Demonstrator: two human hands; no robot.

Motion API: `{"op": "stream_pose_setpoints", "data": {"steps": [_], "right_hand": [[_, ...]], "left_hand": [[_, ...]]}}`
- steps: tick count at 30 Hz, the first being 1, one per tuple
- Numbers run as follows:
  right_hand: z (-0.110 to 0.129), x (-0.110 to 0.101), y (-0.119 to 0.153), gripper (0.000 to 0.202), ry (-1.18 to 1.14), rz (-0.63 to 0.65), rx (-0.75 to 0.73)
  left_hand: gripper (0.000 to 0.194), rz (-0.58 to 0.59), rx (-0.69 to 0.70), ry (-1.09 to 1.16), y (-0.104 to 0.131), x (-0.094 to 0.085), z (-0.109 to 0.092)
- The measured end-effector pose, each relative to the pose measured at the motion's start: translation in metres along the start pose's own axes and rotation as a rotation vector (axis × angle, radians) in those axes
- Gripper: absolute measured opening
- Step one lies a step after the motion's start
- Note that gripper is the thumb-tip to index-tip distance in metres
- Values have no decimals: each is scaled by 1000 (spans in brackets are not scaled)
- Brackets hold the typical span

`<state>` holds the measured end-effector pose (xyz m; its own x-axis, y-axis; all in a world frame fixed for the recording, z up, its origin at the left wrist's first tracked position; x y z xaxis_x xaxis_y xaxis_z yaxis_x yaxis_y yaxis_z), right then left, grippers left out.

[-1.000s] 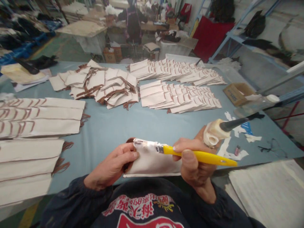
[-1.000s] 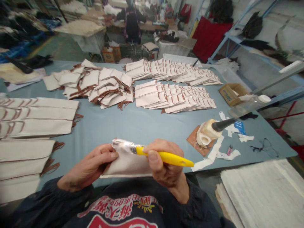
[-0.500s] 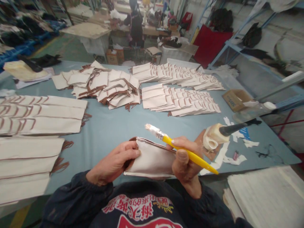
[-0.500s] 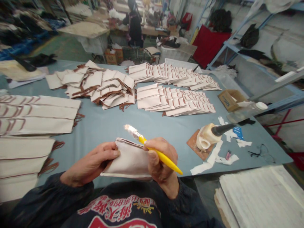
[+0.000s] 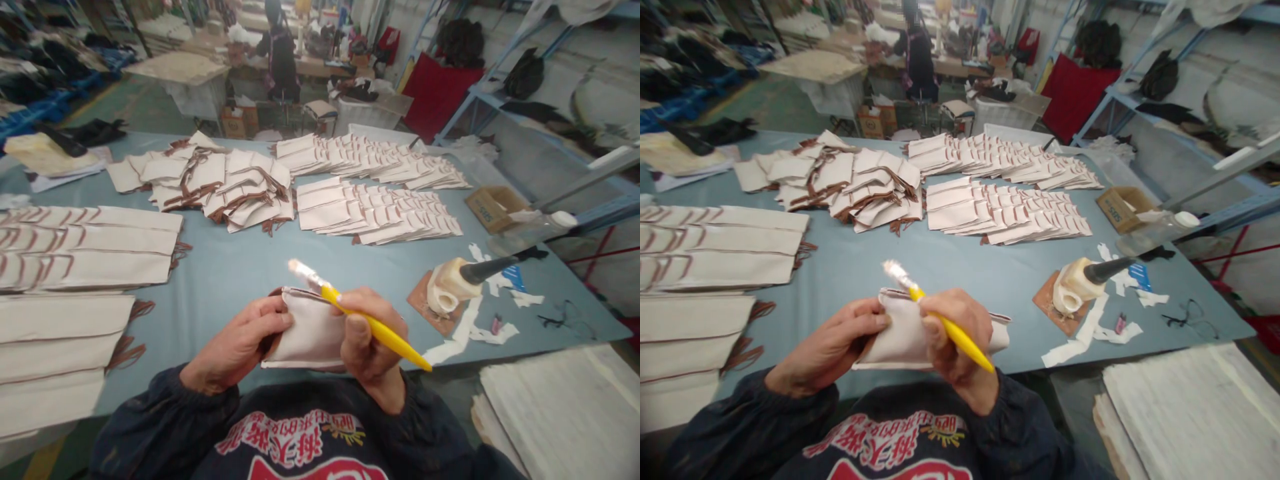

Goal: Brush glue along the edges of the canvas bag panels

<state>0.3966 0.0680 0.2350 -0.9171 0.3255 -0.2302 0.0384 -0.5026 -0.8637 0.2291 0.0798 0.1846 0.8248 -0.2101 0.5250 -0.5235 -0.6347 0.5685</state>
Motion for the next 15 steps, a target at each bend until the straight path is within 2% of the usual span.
{"op": "stream_pose_setpoints", "data": {"steps": [3,6,10,15], "right_hand": [[-12,5,2,15,128,54,37],[-18,14,0,15,152,130,22],[-29,8,-5,18,212,61,75],[-53,-6,-7,26,253,-5,231]], "left_hand": [[32,19,-33,-18,2,1,1],[38,8,-33,-88,3,1,-2],[41,-20,35,-271,5,-7,-8],[33,-9,84,-645,2,-25,7]]}}
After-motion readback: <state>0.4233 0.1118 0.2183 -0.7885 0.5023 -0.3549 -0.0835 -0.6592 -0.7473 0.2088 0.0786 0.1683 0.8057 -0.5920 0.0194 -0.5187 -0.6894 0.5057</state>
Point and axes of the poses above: each hand's wrist, its own y-axis away from the middle knuckle, its own x-axis out of the palm, z = x × y, the point moved 5 cm from there along -y, towards the middle knuckle, and after that the axes turned 11 degrees about -x, right-handed, at the moved point
